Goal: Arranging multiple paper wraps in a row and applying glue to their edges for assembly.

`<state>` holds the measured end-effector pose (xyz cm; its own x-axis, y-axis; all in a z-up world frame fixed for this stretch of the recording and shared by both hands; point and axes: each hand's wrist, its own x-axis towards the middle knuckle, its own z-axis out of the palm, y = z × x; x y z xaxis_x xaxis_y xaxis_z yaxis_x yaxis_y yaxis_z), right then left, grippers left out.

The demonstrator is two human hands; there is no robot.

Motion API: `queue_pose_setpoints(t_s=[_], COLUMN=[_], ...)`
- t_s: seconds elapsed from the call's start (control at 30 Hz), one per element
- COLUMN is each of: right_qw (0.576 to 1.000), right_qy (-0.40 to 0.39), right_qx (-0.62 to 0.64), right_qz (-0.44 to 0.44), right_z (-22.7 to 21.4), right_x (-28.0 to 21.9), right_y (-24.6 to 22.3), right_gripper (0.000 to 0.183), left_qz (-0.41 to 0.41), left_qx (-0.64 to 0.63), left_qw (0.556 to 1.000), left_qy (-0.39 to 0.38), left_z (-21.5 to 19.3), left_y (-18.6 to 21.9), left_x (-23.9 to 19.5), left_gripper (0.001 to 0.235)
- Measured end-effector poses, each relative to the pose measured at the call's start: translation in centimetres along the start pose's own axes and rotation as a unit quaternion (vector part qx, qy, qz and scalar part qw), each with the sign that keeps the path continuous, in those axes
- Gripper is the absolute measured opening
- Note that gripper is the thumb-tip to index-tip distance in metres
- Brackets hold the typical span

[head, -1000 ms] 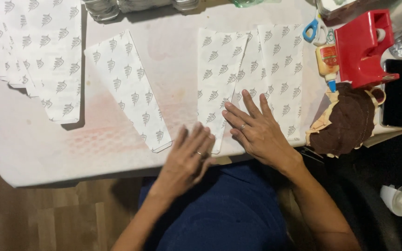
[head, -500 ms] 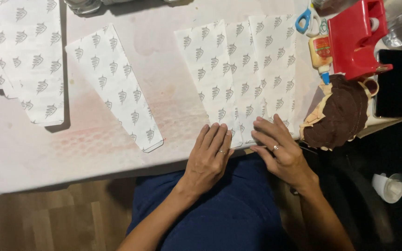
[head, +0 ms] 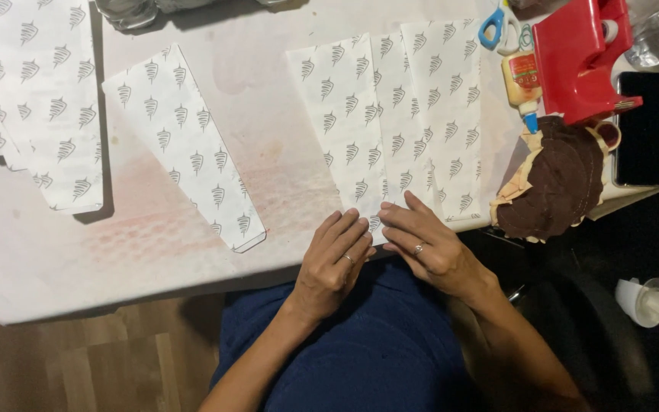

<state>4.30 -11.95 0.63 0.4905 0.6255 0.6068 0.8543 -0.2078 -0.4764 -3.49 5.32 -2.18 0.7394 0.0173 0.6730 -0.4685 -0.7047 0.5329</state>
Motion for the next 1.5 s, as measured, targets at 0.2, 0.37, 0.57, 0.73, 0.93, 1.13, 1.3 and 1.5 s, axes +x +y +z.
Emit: queue_pose_setpoints(t_s=[0.2, 0.37, 0.57, 0.73, 0.93, 1.13, 1.3, 1.5], right_qw=[1.0, 1.0, 0.99, 0.976, 0.973, 0.974, 0.983, 0.987], right_qy=[0.004, 0.019, 0.02, -0.005, -0.03, -0.029, -0.061, -0.073], right_qx=[0.023, 0.005, 0.042, 0.077, 0.058, 0.021, -0.026, -0.042], right_qz=[-0.01, 0.001, 0.135, 0.202, 0.22, 0.225, 0.171, 0.135], right_z=[0.0, 0.3, 0.2, -0.5, -0.5, -0.1, 0.4, 0.6], right_x=[-0.4, 0.0, 0.0, 0.6, 0.9, 0.4, -0.2, -0.4], right_y=[0.3, 0.1, -0.5, -0.9, -1.0, -1.7, -2.1, -2.3], right_gripper=[0.009, 0.005, 0.007, 0.007, 0.015, 0.023, 0.032, 0.038], left_qz=[-0.013, -0.041, -0.141, -0.2, -0.194, -0.161, -0.138, -0.102], left_qx=[-0.024, -0.024, -0.049, -0.105, -0.15, 0.295, 0.225, 0.169], left_qw=[1.0, 0.999, 0.989, 0.974, 0.969, 0.942, 0.963, 0.977], left_qy=[0.005, -0.003, 0.006, -0.015, -0.021, -0.018, -0.047, -0.076], left_z=[-0.2, -0.5, 0.0, -0.8, -2.7, -7.8, -5.5, -1.8], left_y=[0.2, 0.7, 1.1, 1.1, -0.9, -5.2, -4.3, -0.9], left_x=[0.3, 0.8, 1.1, 1.5, 0.5, -2.1, -2.3, -0.2], left_gripper=[0.013, 0.012, 0.01, 0.012, 0.022, 0.049, 0.048, 0.042])
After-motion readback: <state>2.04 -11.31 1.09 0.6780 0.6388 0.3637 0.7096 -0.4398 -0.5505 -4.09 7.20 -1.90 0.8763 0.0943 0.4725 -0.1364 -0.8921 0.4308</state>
